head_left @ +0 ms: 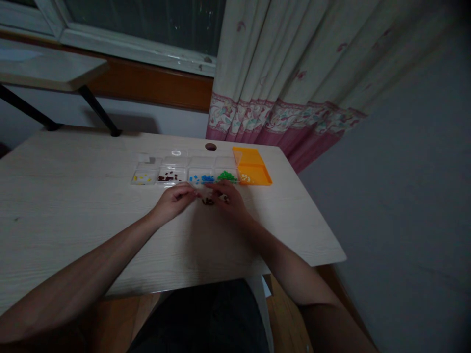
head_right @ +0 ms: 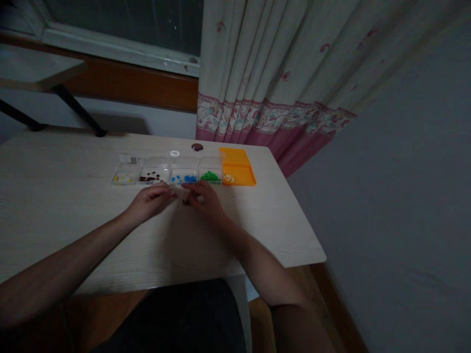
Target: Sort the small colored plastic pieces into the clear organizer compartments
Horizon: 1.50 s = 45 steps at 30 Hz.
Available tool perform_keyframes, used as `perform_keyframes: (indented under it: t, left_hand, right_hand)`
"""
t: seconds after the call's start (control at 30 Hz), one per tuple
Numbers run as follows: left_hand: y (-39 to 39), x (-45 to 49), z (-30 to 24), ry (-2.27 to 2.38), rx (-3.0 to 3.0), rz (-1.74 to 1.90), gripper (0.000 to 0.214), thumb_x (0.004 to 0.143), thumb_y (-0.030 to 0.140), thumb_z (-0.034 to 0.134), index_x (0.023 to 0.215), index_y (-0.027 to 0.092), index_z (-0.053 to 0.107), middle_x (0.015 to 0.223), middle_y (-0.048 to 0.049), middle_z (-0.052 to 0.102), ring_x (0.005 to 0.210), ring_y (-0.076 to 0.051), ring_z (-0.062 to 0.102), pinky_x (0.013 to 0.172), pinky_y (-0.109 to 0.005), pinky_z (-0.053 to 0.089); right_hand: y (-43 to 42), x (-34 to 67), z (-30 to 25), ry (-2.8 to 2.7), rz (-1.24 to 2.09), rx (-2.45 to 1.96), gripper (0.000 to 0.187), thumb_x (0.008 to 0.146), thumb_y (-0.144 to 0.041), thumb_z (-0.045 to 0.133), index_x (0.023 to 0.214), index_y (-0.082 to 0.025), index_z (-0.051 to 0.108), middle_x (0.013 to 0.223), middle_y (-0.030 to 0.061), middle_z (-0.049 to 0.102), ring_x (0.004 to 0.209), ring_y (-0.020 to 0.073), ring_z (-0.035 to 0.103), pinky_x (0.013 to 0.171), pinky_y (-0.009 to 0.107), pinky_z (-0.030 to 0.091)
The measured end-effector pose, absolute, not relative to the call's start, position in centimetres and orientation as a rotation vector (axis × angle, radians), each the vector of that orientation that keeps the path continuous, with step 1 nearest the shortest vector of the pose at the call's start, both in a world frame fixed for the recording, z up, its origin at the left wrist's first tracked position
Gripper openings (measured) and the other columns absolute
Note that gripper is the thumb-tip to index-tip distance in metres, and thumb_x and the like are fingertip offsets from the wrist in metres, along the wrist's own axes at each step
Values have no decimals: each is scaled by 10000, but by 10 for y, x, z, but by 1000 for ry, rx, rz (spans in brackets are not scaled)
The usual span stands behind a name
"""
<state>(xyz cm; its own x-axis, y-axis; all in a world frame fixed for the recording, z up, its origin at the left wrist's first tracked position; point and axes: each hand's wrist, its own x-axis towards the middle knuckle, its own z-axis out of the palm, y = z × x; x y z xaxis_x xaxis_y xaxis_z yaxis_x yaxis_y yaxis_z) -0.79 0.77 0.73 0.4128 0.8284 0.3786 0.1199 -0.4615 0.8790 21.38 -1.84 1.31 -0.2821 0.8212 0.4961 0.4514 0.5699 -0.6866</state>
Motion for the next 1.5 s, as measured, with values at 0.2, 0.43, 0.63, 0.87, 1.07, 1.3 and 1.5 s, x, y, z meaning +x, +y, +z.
perform_keyframes:
  t: [0.2, 0.43, 0.63, 0.87, 1.07, 1.3, 1.5]
  left_hand:
    - [28, -34, 12, 1163, 2183, 1259, 241, 913, 338, 560, 801, 201, 723, 772, -47, 661, 799, -193, 587, 775, -338, 441]
    - [56, -88, 20, 1725, 2347, 1250, 274, 890, 248, 516, 630, 167, 550, 688, -35, 541, 783, -190, 474, 837, -373, 397]
    - [64, -112, 18, 1948, 2489, 934, 296, 906, 285, 497, 691, 143, 642, 738, -49, 532, 778, -184, 422, 849, -370, 361]
    - [59, -114, 20, 2110, 2413, 669, 437, 943, 435, 423, 832, 148, 733, 895, -124, 615, 1001, -302, 475, 907, -444, 326]
    - [61, -118, 14, 2125, 2420, 743, 455, 959, 509, 455, 814, 151, 695, 872, -96, 560, 988, -291, 460, 850, -413, 320]
    - [63, -119, 15, 2049, 2450, 955, 370, 914, 473, 569, 765, 154, 681, 789, -57, 520, 899, -245, 438, 835, -391, 321]
    - [45, -75, 20, 1768, 2521, 1112, 357, 947, 427, 533, 737, 170, 666, 776, -62, 562, 860, -231, 473, 838, -397, 342]
  right_hand:
    - [-3, 248, 14, -1996, 176, -1342, 190, 921, -252, 602, 986, -237, 780, 909, 63, 672, 880, 194, 592, 853, 364, 466]
    - [-4, 254, 14, -2342, -16, -1460, 178, 927, -267, 615, 966, -230, 785, 947, 69, 698, 966, 234, 583, 918, 387, 406]
    - [-5, 250, 11, -2345, -30, -1509, 179, 935, -331, 616, 965, -250, 773, 979, 62, 695, 1014, 243, 565, 923, 382, 393]
    - [-5, 250, 11, -2328, -25, -1564, 185, 932, -336, 616, 999, -240, 761, 1016, 67, 695, 1047, 252, 558, 934, 380, 386]
    - [-4, 247, 10, -2310, -17, -1545, 191, 937, -325, 605, 1001, -230, 759, 1006, 68, 698, 1021, 248, 558, 932, 384, 389]
    - [-2, 254, 15, -2287, -18, -1573, 201, 944, -304, 588, 989, -231, 770, 992, 83, 712, 982, 255, 557, 887, 401, 395]
    - [-1, 254, 12, -2362, 25, -1487, 187, 934, -290, 606, 1003, -234, 771, 993, 69, 710, 993, 236, 574, 917, 379, 402]
